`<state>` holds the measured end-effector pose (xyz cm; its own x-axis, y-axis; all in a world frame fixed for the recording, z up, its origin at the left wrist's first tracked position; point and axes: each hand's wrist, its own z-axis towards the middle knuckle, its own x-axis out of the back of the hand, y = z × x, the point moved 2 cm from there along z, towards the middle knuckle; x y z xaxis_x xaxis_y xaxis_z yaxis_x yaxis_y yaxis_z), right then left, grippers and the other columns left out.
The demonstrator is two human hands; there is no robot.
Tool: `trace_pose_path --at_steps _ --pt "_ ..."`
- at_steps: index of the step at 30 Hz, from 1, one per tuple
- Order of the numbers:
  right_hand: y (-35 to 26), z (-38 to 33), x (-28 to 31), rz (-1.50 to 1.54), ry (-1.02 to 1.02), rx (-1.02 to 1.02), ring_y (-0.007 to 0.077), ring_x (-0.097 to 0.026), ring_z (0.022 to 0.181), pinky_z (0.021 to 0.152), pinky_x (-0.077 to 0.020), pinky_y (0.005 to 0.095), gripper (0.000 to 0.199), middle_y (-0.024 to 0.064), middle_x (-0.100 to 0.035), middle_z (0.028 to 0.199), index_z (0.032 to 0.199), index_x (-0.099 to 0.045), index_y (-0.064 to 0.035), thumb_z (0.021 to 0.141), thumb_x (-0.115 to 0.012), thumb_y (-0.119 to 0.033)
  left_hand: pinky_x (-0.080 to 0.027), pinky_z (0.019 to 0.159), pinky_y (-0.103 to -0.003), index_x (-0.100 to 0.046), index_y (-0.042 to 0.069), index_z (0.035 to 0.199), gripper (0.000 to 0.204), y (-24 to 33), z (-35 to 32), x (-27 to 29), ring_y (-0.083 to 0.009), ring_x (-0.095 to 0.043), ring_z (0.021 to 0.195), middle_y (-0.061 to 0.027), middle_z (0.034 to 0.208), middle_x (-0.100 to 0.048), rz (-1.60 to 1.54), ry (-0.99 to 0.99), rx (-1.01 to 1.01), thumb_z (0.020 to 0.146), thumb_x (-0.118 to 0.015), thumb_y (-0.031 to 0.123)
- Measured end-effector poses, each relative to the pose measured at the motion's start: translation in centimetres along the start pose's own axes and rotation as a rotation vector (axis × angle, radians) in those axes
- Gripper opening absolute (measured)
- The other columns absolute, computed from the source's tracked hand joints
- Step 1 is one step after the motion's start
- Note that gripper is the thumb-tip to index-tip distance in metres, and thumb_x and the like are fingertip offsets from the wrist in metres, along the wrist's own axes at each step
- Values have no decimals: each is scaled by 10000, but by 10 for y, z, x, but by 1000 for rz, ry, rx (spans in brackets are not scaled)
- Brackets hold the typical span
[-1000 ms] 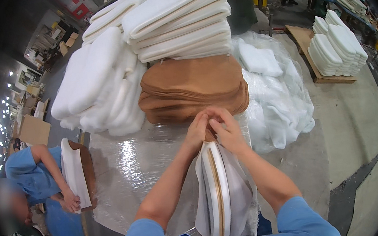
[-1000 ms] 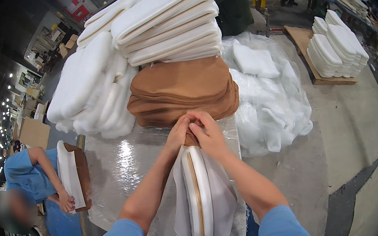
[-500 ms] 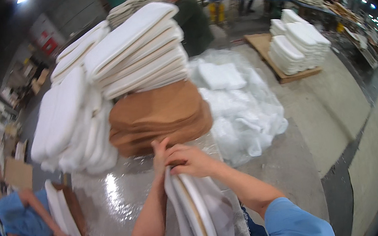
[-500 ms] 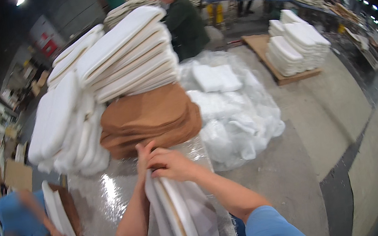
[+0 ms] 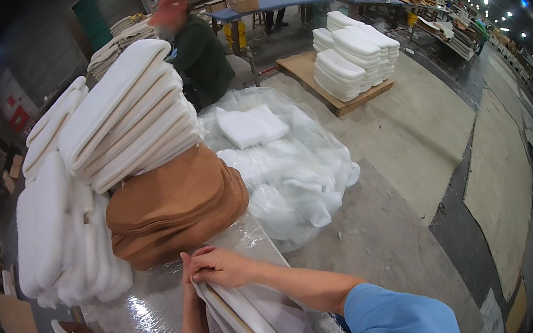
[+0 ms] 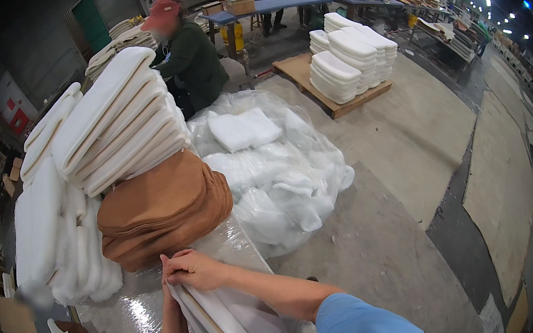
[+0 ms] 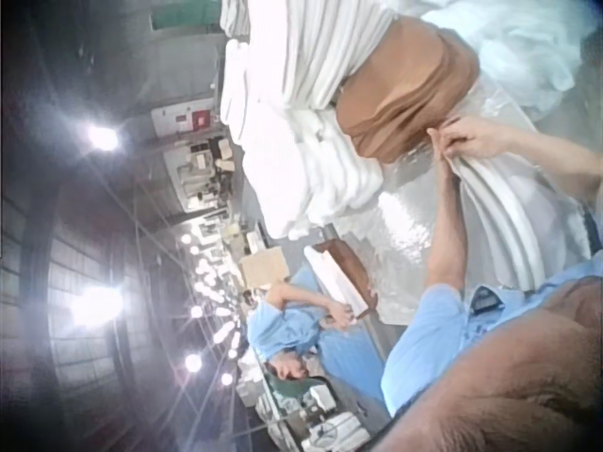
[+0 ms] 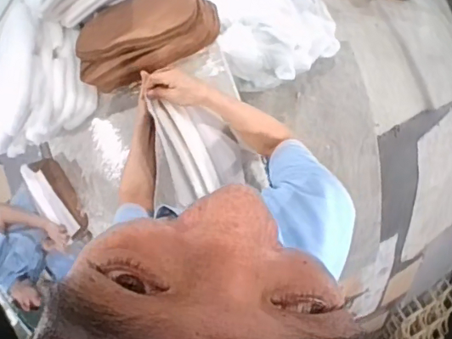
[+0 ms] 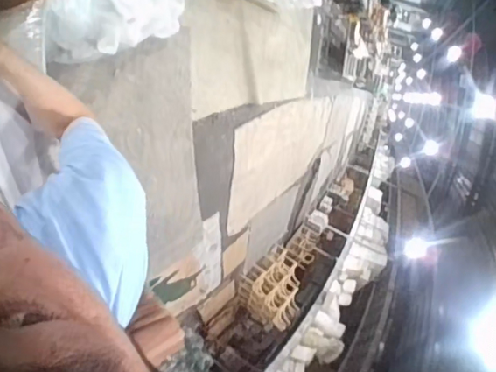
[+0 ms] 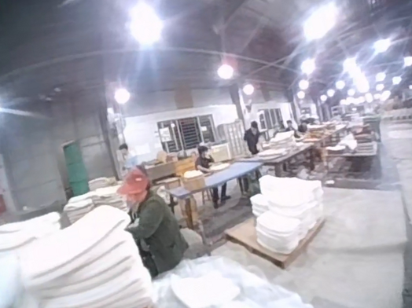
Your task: The person inserts white foam inserts into brown fabric covers one by one, aligning edges and smoothing the material. The person stacks the finished covered cushions on a nearby pile.
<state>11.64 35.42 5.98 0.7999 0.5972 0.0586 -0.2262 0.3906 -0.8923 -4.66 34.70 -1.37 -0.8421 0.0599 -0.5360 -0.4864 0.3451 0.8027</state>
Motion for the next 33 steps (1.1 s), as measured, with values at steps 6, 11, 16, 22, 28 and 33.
trace_pose_path --at_steps 6,11,16,22,28,33 --pt "6 -10 -18 117 191 -14 269 -670 1004 935 -510 382 120 101 -707 1037 988 -689 -39 1023 -625 -133 -507 1030 -341 -649 3 1251 778 -13 -11 11 -206 -660 1111 -107 1165 -693 173 -75 -151 1089 -312 684" --pt "3 -40 -30 293 337 -162 135 -650 943 876 -519 286 164 47 -689 1012 979 -660 -20 1084 -546 -74 -512 848 -313 -719 17 1030 815 2 1 -17 -159 -652 904 -71 945 -703 307 -24 -153 1092 -262 690" --pt "4 -45 -33 426 321 -136 169 -646 922 874 -530 320 131 105 -680 1017 1001 -620 -18 1089 -571 -101 -489 803 -287 -729 8 1019 807 10 3 -18 -154 -632 795 -57 828 -681 239 -65 -110 1118 -228 634" --pt "-4 -51 -32 388 343 -108 189 -645 911 868 -536 338 143 125 -687 1019 1016 -600 -13 1094 -579 -131 -508 732 -294 -690 -4 1153 744 34 11 -53 -132 -591 735 -51 771 -629 243 -119 -151 1131 -239 587" --pt "1 -56 -33 323 356 -67 195 -633 929 917 -516 356 261 159 -699 1058 1052 -604 -15 1074 -637 -273 -483 607 -240 -619 -11 1299 691 47 16 -57 -90 -559 648 -27 779 -598 461 -103 -106 1134 -288 573" --pt "21 -40 8 590 231 -142 187 -643 914 876 -517 342 372 168 -711 1144 1147 -618 -17 1101 -568 -382 -503 816 -286 -522 34 1453 707 32 16 -48 -139 -594 908 -64 1018 -628 45 94 -162 1122 -288 613"
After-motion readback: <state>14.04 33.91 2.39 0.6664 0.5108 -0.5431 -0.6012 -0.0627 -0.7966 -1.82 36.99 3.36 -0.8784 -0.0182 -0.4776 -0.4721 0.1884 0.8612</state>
